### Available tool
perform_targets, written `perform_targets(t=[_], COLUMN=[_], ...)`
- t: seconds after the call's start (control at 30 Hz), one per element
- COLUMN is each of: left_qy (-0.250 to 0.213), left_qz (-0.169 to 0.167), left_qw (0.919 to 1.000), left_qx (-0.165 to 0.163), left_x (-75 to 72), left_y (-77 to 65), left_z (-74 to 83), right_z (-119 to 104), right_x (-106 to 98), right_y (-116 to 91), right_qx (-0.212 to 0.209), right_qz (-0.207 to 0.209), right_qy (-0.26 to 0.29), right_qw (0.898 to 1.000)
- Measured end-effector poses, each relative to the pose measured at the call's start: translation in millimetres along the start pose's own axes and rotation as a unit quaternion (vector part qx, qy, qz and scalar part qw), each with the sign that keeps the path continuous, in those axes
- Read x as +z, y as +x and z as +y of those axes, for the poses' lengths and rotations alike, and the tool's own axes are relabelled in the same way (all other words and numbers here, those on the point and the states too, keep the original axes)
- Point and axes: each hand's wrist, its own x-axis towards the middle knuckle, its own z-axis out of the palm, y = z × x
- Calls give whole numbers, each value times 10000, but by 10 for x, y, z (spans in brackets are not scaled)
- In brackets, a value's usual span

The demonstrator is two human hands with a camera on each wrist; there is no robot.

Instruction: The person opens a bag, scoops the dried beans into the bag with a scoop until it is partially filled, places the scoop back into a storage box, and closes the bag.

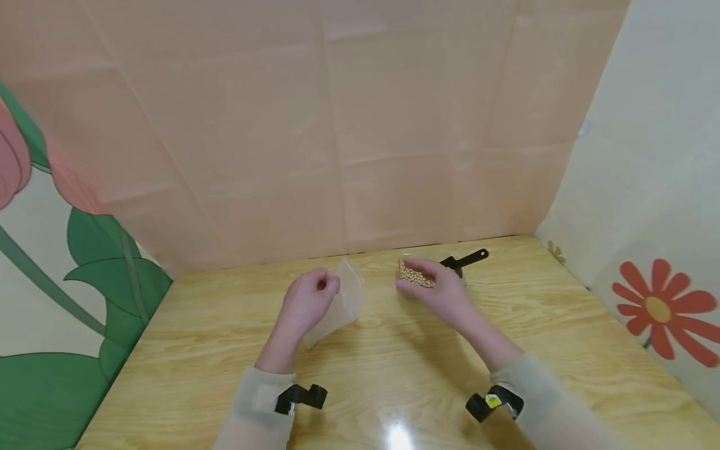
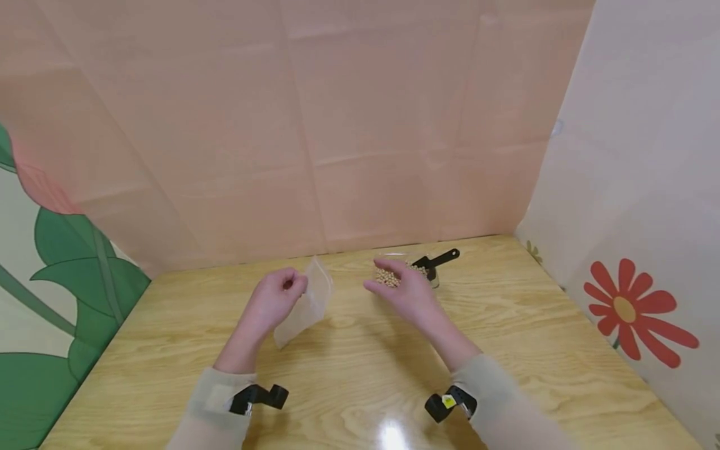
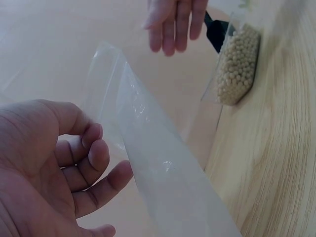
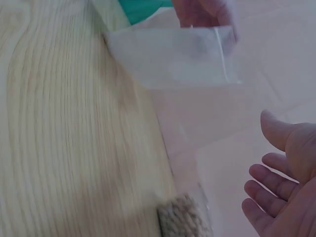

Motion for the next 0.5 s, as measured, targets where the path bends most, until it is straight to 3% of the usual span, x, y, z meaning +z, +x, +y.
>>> perform_targets(t=[0.23, 0.5], left_qy=[-51, -141], left_qz=[-15, -84], left_qw=[10000, 9998], left_qx=[-1, -59], left_x=[-14, -8], left_y=[-9, -2], left_z=[0, 1], right_z=[98, 212], right_x=[-270, -374], right_y=[-69, -135], right_qx=[-64, -102], right_qz=[86, -248], right_qy=[-695, -1016], right_qw=[9975, 9945])
